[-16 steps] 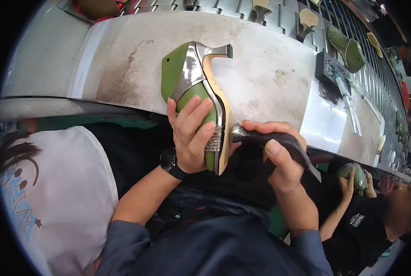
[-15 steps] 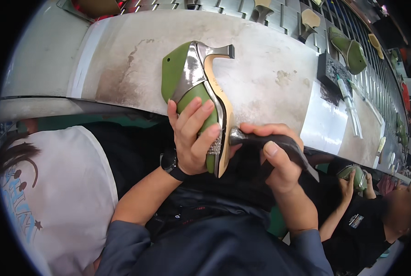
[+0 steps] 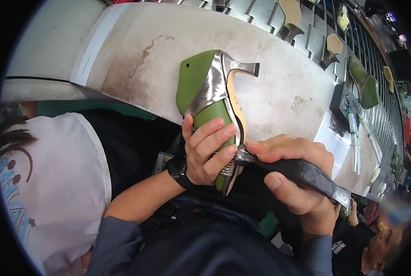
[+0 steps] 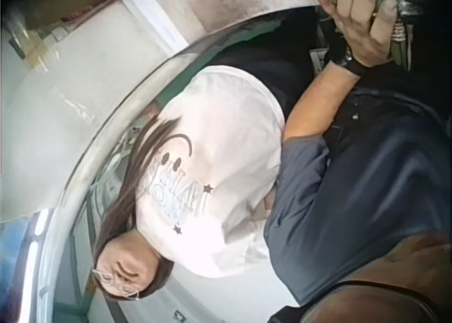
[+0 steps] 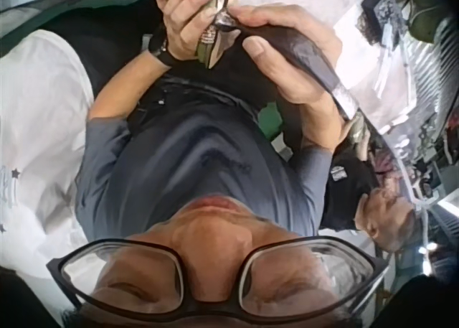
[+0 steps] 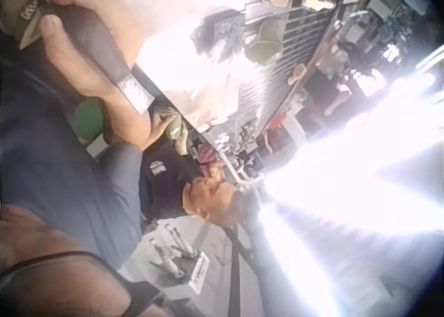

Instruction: The person assembles high-heeled shoes on an assembly line by taking shoe lasts and soles from a conveyor, pressing the soles onto the lasted uppers by hand, tapping the edges and heels with a hammer, applying adhesive with a syringe, and placing the assembled shoes back onto the conveyor.

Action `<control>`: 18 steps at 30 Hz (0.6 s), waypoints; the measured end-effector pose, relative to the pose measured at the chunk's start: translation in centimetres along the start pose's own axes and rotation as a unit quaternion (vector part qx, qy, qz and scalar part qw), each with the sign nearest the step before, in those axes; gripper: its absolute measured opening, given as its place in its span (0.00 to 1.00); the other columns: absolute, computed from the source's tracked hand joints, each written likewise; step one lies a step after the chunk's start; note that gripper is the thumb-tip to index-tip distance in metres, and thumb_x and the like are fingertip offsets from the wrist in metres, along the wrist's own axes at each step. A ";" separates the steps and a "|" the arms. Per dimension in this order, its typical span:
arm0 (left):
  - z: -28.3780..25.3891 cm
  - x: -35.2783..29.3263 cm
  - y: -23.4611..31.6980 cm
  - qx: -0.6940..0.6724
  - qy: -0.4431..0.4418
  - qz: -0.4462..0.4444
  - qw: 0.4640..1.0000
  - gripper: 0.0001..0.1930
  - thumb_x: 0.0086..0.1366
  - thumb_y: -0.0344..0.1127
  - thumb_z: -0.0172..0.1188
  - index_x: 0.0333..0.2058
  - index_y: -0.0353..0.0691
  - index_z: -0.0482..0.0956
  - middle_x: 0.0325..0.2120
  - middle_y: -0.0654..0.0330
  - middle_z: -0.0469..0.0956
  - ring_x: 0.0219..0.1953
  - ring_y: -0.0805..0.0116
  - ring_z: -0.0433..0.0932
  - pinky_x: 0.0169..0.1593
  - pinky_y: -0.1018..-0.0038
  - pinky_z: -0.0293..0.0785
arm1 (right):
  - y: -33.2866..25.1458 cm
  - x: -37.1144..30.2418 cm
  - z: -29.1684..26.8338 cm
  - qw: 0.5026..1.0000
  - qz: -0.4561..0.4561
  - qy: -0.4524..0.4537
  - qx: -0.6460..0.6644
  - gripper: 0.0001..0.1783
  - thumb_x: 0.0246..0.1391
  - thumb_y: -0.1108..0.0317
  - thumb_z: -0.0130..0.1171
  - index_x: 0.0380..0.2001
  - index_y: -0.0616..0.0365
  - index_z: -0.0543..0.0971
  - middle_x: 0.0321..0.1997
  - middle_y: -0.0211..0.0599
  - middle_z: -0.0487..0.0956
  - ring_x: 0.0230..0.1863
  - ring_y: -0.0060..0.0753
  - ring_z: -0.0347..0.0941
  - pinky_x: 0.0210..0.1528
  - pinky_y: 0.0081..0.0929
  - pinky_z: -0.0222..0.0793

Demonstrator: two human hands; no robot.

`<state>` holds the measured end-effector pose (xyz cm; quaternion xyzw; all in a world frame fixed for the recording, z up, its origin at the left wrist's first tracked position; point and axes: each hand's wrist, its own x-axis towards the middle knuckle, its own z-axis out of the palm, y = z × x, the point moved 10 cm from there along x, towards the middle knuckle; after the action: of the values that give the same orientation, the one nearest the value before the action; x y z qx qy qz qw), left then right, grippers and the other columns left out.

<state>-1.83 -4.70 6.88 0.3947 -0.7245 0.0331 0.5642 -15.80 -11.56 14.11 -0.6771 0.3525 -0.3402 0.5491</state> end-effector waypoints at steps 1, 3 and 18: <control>-0.3 -0.1 -0.2 0.000 0.000 -0.011 1.000 0.21 0.71 0.48 0.62 0.56 0.47 0.71 0.59 0.54 0.78 0.62 0.53 0.74 0.76 0.40 0.43 | 0.0 -0.1 0.4 1.000 -0.003 -0.005 0.002 0.14 0.51 0.76 0.71 0.42 0.66 0.83 0.44 0.51 0.87 0.46 0.44 0.87 0.51 0.35 0.83; -0.4 -0.1 -0.6 0.013 0.008 -0.008 1.000 0.19 0.70 0.43 0.62 0.55 0.46 0.71 0.58 0.54 0.78 0.61 0.54 0.75 0.77 0.41 0.44 | -1.5 -0.7 1.4 0.995 -0.085 -0.017 -0.056 0.15 0.47 0.76 0.72 0.40 0.66 0.83 0.42 0.51 0.87 0.44 0.47 0.87 0.51 0.38 0.84; 0.1 0.7 0.1 0.013 -0.052 0.016 0.998 0.37 0.59 0.42 0.73 0.62 0.39 0.63 0.59 0.47 0.73 0.63 0.44 0.73 0.75 0.38 0.48 | -3.8 -6.3 6.9 0.973 -0.113 0.026 -0.202 0.17 0.41 0.75 0.73 0.38 0.65 0.85 0.44 0.49 0.87 0.46 0.48 0.86 0.49 0.34 0.85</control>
<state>-1.99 -5.06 7.50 0.3919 -0.7583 0.0312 0.5201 -12.88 -2.15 16.23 -0.8003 0.3493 -0.3391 0.3500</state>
